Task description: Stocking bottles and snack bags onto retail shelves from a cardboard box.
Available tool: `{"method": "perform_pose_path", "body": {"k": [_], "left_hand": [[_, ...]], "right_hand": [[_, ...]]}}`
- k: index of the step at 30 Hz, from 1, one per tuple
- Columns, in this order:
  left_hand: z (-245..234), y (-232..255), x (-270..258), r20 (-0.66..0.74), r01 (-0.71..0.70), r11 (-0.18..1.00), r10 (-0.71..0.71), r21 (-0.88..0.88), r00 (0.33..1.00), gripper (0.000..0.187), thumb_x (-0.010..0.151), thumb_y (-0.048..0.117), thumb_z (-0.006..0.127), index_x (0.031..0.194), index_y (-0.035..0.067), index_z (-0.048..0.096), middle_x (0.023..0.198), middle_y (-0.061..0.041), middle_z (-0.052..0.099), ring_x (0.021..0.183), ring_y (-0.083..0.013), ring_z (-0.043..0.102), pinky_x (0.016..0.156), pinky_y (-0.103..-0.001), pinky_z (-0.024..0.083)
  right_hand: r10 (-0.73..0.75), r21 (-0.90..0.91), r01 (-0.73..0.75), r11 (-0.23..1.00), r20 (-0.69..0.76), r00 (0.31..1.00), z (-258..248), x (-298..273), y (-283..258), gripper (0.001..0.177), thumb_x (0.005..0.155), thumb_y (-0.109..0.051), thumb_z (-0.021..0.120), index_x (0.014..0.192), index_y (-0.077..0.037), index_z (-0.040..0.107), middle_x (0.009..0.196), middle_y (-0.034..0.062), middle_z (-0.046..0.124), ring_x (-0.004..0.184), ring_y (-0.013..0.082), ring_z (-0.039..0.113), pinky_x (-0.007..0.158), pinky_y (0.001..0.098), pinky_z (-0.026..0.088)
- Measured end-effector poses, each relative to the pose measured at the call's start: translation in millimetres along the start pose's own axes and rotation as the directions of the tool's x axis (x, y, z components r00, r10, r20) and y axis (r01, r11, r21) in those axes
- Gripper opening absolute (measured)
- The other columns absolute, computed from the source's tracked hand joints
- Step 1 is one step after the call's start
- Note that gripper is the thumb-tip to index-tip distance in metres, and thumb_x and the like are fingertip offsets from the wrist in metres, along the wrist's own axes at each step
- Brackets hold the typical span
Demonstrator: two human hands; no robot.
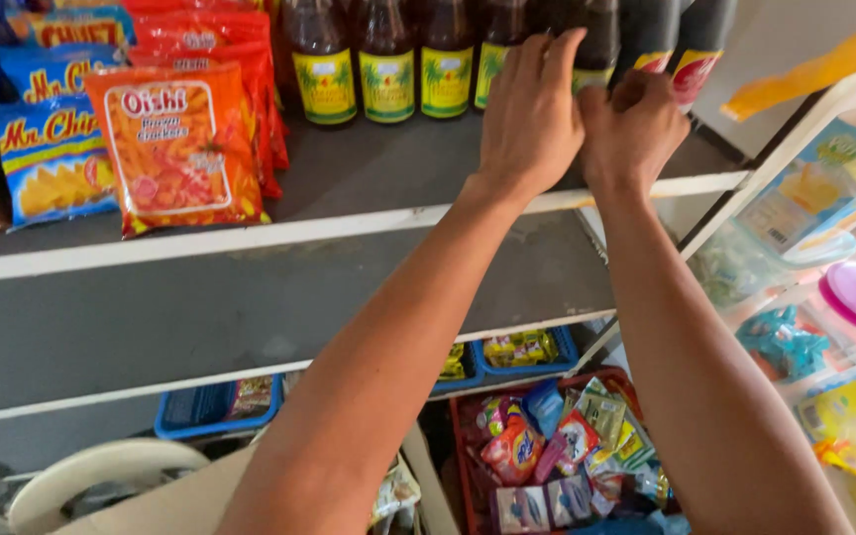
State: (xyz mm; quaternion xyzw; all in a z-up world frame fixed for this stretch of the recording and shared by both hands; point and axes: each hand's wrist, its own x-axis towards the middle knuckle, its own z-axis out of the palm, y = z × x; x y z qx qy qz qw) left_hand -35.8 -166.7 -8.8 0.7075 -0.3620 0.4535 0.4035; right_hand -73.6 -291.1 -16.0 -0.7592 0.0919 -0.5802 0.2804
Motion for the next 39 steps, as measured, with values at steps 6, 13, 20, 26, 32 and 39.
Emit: {"method": "perform_pose_path", "body": {"k": [6, 13, 20, 26, 32, 39], "left_hand": [[-132, 65, -75, 0.087, -0.075, 0.934, 0.112, -0.35, 0.99, 0.052, 0.106, 0.034, 0.061, 0.149, 0.009, 0.047, 0.151, -0.019, 0.049, 0.141, -0.0355, 0.05, 0.118, -0.043, 0.045], [-253, 31, -204, 0.264, -0.067, 0.979, 0.117, -0.193, 0.957, 0.068, 0.104, 0.058, 0.046, 0.16, 0.018, 0.044, 0.168, -0.021, 0.033, 0.156, -0.0352, 0.032, 0.13, -0.045, 0.026], [-345, -21, -346, 0.334, 0.029, 0.932, -0.159, 0.362, 0.929, 0.068, 0.101, 0.065, 0.029, 0.155, 0.032, 0.051, 0.166, -0.019, 0.038, 0.157, -0.0352, 0.031, 0.122, -0.055, 0.011], [-412, -85, -480, 0.323, 0.478, 0.647, -0.736, 0.593, 0.595, 0.049, 0.099, 0.031, 0.05, 0.146, 0.018, 0.054, 0.152, -0.023, 0.042, 0.14, -0.0417, 0.036, 0.105, -0.067, 0.025], [-429, -97, -648, 0.373, 0.806, 0.326, -0.917, 0.494, 0.142, 0.039, 0.093, 0.02, 0.061, 0.131, 0.012, 0.063, 0.117, -0.02, 0.071, 0.109, -0.0396, 0.068, 0.094, -0.052, 0.051], [-405, -88, -748, 0.385, 0.902, -0.001, -0.904, 0.431, -0.185, 0.051, 0.089, 0.021, 0.064, 0.139, 0.01, 0.056, 0.122, -0.024, 0.069, 0.115, -0.0404, 0.067, 0.1, -0.045, 0.051]], "right_hand": [[0.194, 0.491, -0.249, 0.835, 0.161, 0.968, -12, -93, -44, 0.035, 0.092, -0.029, 0.067, 0.106, 0.003, 0.067, 0.097, 0.0196, 0.072, 0.085, 0.0336, 0.067, 0.08, 0.0439, 0.054], [0.173, 0.526, -0.848, 0.06, 0.832, 0.528, -27, -249, -184, 0.063, 0.095, -0.053, 0.052, 0.127, 0.0, 0.059, 0.122, 0.0209, 0.066, 0.112, 0.0352, 0.062, 0.101, 0.0457, 0.046], [-0.219, -0.049, -0.905, -0.423, 0.974, 0.049, -24, -381, -237, 0.09, 0.094, -0.074, 0.036, 0.145, -0.001, 0.05, 0.144, 0.0202, 0.058, 0.135, 0.0346, 0.056, 0.118, 0.0472, 0.039], [-0.172, -0.328, -0.934, -0.142, 0.937, -0.303, 18, -520, -184, 0.082, 0.096, -0.068, 0.04, 0.146, -0.004, 0.052, 0.142, 0.0165, 0.06, 0.124, 0.0291, 0.06, 0.107, 0.0478, 0.046], [0.311, -0.593, -0.791, 0.152, 0.788, -0.531, 27, -686, -111, 0.053, 0.097, -0.045, 0.058, 0.139, -0.012, 0.058, 0.129, 0.0141, 0.067, 0.106, 0.0263, 0.069, 0.09, 0.0438, 0.056], [0.577, -0.625, -0.419, 0.659, 0.777, -0.251, 29, -809, -55, 0.053, 0.09, -0.032, 0.071, 0.14, -0.018, 0.057, 0.129, 0.0165, 0.067, 0.113, 0.0347, 0.066, 0.092, 0.0463, 0.056]]}}
